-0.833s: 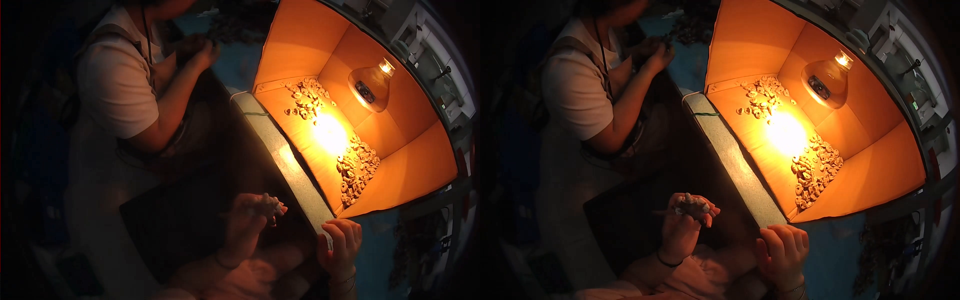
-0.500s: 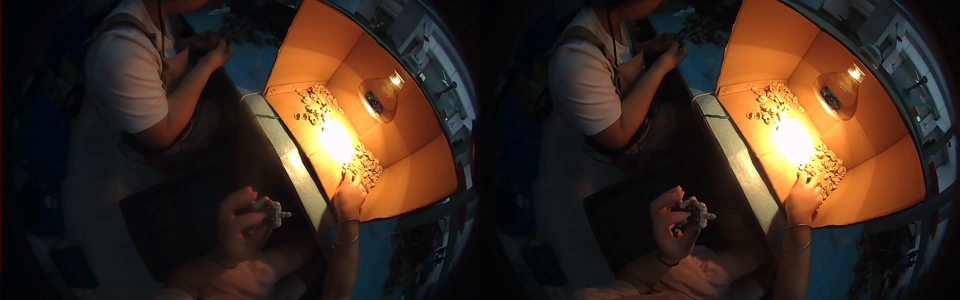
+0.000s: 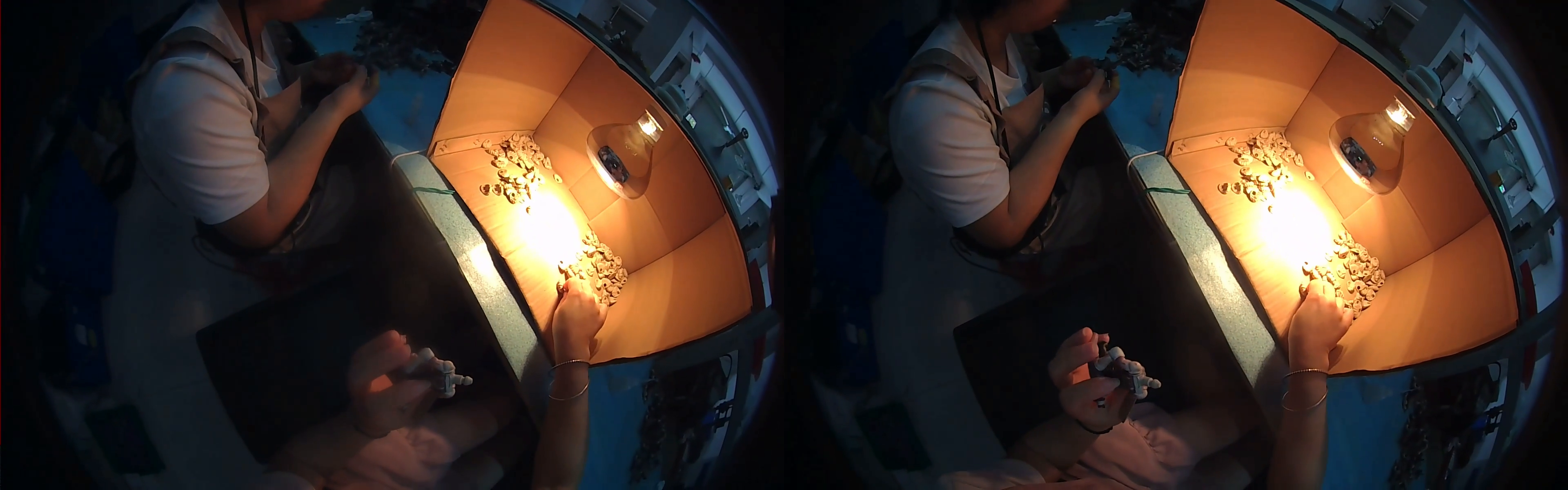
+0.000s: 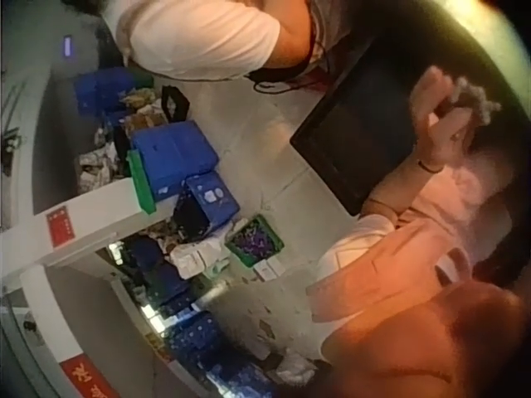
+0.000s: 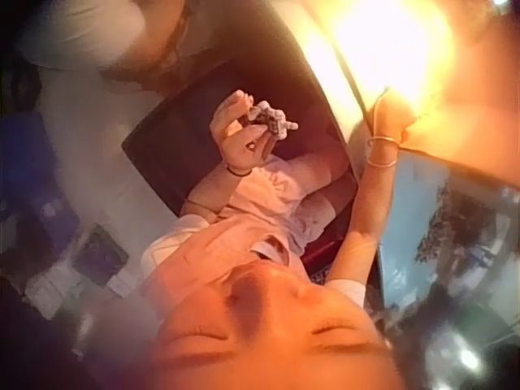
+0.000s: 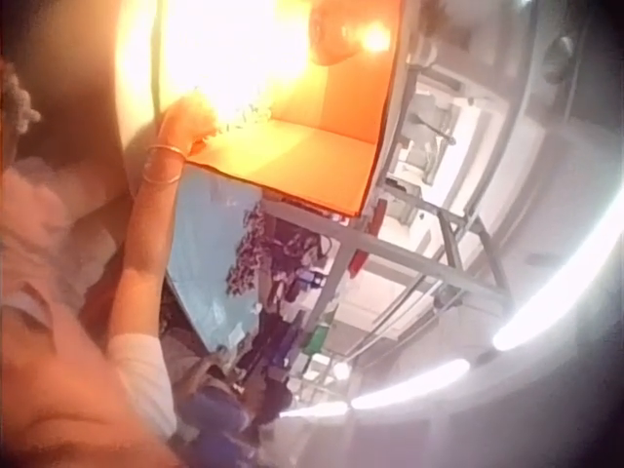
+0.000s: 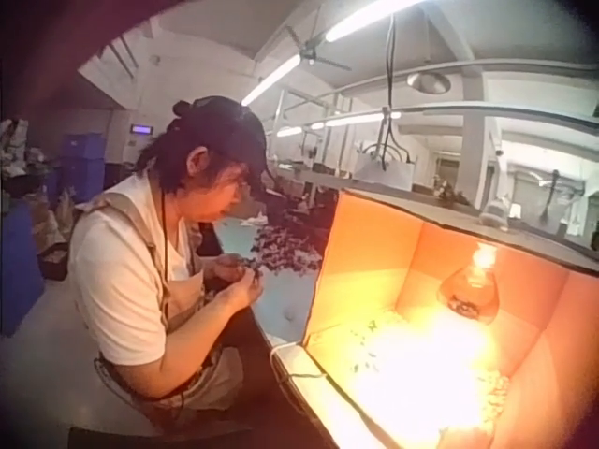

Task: The person assembles figurines by applying liquid from a squeeze bottle onto figurine components and attaching parts together by hand.

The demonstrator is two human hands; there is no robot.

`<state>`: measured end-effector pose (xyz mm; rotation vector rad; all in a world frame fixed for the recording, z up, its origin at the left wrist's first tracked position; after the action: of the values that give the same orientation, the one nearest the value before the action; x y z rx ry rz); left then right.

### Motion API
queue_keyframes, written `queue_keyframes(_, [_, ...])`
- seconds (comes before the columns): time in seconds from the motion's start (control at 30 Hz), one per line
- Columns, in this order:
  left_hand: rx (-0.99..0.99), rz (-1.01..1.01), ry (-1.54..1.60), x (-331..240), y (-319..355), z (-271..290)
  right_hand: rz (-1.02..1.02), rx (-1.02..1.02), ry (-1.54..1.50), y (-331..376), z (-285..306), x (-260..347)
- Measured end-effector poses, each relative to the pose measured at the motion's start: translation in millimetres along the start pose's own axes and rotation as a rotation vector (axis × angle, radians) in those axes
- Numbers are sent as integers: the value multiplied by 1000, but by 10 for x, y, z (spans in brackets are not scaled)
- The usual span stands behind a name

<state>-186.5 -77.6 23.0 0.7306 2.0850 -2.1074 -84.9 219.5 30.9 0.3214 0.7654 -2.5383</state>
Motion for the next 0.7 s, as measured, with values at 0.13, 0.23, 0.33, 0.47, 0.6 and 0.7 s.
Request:
queue_keyframes(0.13, [-6,-22,61,38,3,-28,0,-52,-44,-17,68,51])
queue_keyframes(0.23, [-67,30,127,127,17,-66,-9,-49,-63,-2,40,25])
queue_keyframes(0.33, [114,297,49,552,114,-302,-59,-73,-36,5,25,-39])
queue_keyframes(0.47, [58,221,-61,1098,21,-340,2,-152,-83,52,216,60])
queue_keyframes(0.6, [-31,236,-10,1363,-166,-348,30,-129,-132,125,410,124])
queue_keyframes(0.7, [-30,176,-31,1341,-320,-347,58,-115,-262,198,520,131])
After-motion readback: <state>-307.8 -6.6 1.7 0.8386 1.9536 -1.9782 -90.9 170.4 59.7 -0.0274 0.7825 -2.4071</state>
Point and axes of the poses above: each hand's wrist, its own y-axis away from the middle knuckle, its own z-axis out of the back of the hand, x = y × z, the point moved 5 cm from there along -y, towards the middle knuckle, and after that the axes turned 7 degrees about -z, right-handed, at the moved point
